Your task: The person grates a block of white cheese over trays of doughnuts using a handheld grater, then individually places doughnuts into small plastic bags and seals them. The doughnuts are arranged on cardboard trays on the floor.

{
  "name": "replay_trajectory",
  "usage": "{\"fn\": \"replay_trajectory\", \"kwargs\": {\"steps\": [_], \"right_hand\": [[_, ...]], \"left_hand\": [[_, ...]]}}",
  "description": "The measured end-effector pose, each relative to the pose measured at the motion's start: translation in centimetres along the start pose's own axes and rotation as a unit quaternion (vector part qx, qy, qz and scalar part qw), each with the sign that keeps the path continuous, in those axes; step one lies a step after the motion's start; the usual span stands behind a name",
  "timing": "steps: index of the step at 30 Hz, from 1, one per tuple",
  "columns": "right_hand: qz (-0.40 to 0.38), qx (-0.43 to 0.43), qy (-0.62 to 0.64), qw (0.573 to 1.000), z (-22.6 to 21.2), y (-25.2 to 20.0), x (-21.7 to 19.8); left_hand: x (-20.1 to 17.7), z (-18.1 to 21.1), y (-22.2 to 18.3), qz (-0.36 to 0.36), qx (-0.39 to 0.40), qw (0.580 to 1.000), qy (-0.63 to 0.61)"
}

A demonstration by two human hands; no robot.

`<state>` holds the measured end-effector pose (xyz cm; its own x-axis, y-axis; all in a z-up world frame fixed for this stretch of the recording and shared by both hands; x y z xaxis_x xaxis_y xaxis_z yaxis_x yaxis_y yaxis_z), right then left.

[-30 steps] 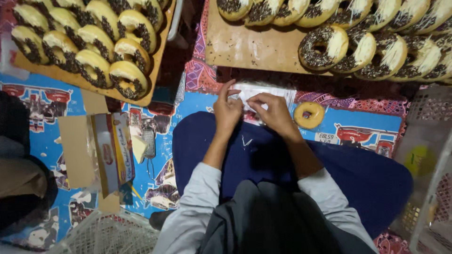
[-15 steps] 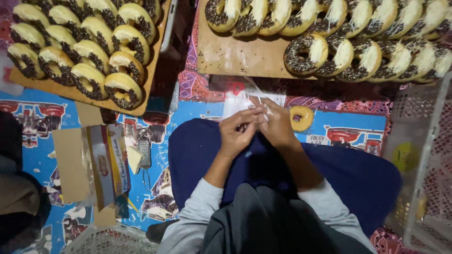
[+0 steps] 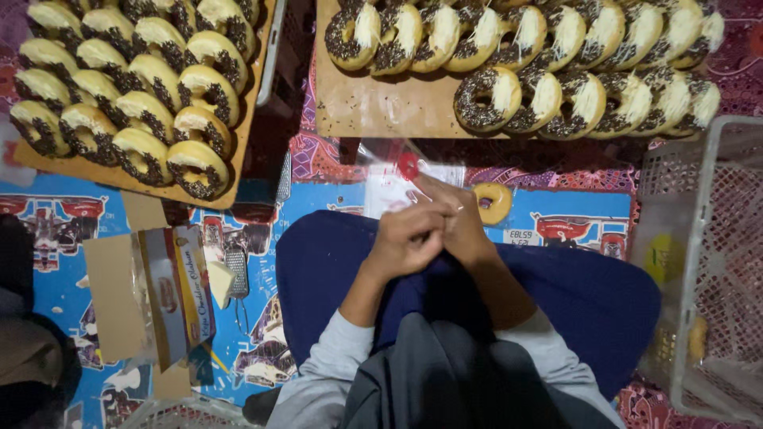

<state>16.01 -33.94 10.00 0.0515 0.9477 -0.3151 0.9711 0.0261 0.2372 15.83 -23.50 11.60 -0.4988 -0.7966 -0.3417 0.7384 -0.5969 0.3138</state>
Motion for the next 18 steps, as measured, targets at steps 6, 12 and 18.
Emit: {"fn": "replay_trajectory", "kwargs": {"steps": [6, 12, 18], "right_hand": [[0.021, -0.112, -0.318, 0.941, -4.4, 0.4, 0.1], [0.12, -0.05, -0.209, 0.969, -3.7, 0.0, -1.9], [-0.029, 0.043, -0.196, 0.979, -1.0, -0.4, -1.9]], "left_hand": [[-2.6, -0.3, -2.4, 0.246, 0.009, 0.968, -0.042], [-5.0, -7.7, -4.3, 0.471, -0.01, 0.722, -0.507], [-4.3, -12.7, 2.0, 0.263, 0.051, 0.737, -0.621]]}}
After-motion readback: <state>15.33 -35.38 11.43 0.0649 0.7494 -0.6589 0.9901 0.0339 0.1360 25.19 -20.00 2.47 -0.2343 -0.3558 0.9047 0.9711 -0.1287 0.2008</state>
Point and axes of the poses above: each hand's wrist, its own y-axis towards the middle knuckle, its own x-axis out of the palm, z = x × y, the point moved 10 cm from there along y, towards the middle knuckle, and after that the axes turned 4 degrees about -z, right-handed, at the moved point
